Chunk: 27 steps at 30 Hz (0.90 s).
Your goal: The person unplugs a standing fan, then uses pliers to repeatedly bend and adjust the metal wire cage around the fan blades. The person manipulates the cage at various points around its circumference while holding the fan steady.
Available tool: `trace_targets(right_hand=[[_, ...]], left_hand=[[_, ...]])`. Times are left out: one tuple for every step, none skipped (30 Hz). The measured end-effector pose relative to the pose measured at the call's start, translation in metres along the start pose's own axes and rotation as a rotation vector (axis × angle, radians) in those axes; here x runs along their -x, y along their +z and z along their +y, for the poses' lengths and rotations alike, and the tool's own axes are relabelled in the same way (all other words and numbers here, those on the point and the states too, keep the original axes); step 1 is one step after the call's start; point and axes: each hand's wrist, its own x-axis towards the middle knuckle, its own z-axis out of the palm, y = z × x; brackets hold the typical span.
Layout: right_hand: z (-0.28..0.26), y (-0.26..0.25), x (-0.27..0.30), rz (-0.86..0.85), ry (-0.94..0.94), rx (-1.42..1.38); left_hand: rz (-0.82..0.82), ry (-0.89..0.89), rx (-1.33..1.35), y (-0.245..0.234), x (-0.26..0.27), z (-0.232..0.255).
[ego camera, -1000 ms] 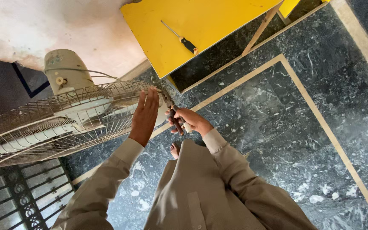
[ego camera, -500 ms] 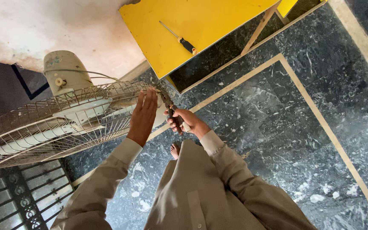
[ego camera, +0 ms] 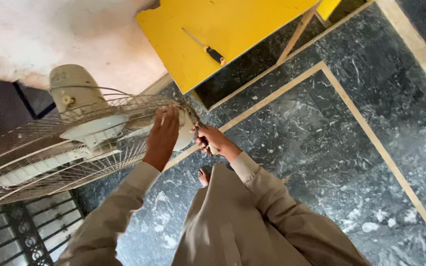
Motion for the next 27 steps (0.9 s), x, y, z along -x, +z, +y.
trace_targets(right_hand=[[0.003, 0.0, 0.003, 0.008, 0.01, 0.005], [0.006, 0.0, 0.006, 0.016, 0.02, 0.01], [0.001, 0.002, -0.002, 0.024, 0.001, 0.01], [0.002, 0.006, -0.006, 0.038, -0.003, 0.02], [0.006, 0.007, -0.001, 0.057, 0.001, 0.035], [0.006, 0.007, 0.001, 0.076, 0.005, 0.05], [0.009, 0.007, 0.004, 0.092, -0.006, 0.064], [0.01, 0.006, 0.006, 0.108, -0.017, 0.078], [0.006, 0.006, 0.003, 0.122, -0.041, 0.094], [0.009, 0.008, 0.005, 0.118, -0.037, 0.094], [0.01, 0.011, 0.006, 0.114, -0.048, 0.09], [0.009, 0.012, 0.007, 0.11, -0.058, 0.086], [0.009, 0.012, 0.009, 0.121, -0.055, 0.083], [0.008, 0.012, 0.01, 0.132, -0.053, 0.081], [0.008, 0.012, 0.009, 0.139, -0.054, 0.08], [0.009, 0.013, 0.008, 0.134, -0.051, 0.077], [0.009, 0.012, 0.008, 0.13, -0.05, 0.073], [0.01, 0.011, 0.008, 0.127, -0.049, 0.068], [0.01, 0.01, 0.008, 0.116, -0.049, 0.057], [0.01, 0.009, 0.007, 0.105, -0.048, 0.045], [0.01, 0.009, 0.006, 0.095, -0.051, 0.033], [0.012, 0.009, 0.008, 0.092, -0.039, 0.044], [0.01, 0.008, 0.01, 0.091, -0.037, 0.055], [0.007, 0.007, 0.011, 0.09, -0.034, 0.067], [0.005, 0.007, 0.012, 0.082, -0.042, 0.1], [0.004, 0.007, 0.013, 0.075, -0.049, 0.133], [0.003, 0.007, 0.014, 0.067, -0.052, 0.167]], left_hand=[[0.02, -0.019, -0.005, 0.0, 0.003, 0.005], [0.039, -0.039, -0.011, -0.001, 0.004, 0.009], [0.081, -0.052, -0.037, 0.005, -0.001, 0.004], [0.117, -0.053, -0.004, 0.007, 0.0, 0.001], [0.152, -0.058, 0.039, 0.005, 0.001, 0.003], [0.188, -0.063, 0.081, 0.002, 0.0, 0.004], [0.165, -0.044, 0.035, 0.0, 0.006, 0.005], [0.143, -0.025, -0.012, -0.002, 0.011, 0.004], [0.129, -0.007, -0.067, -0.001, 0.01, 0.0], [0.146, -0.017, -0.036, -0.004, 0.011, 0.001], [0.173, -0.024, -0.016, -0.008, 0.008, 0.001], [0.201, -0.031, 0.006, -0.01, 0.005, -0.001], [0.181, -0.022, 0.009, -0.011, 0.006, 0.0], [0.161, -0.013, 0.013, -0.012, 0.006, 0.0], [0.143, -0.007, 0.013, -0.012, 0.006, -0.001], [0.155, -0.014, 0.0, -0.012, 0.008, -0.002], [0.17, -0.019, -0.012, -0.014, 0.01, -0.002], [0.185, -0.025, -0.024, -0.015, 0.011, -0.002], [0.17, -0.013, -0.025, -0.016, 0.012, -0.001], [0.155, -0.001, -0.025, -0.016, 0.011, 0.0], [0.144, 0.012, -0.028, -0.014, 0.011, 0.0], [0.164, -0.001, -0.01, -0.013, 0.013, 0.002], [0.194, -0.015, 0.003, -0.013, 0.012, 0.004], [0.223, -0.029, 0.016, -0.012, 0.009, 0.004], [0.223, -0.034, 0.016, -0.011, 0.009, 0.005], [0.224, -0.039, 0.016, -0.011, 0.008, 0.005], [0.221, -0.045, 0.019, -0.011, 0.01, 0.007]])
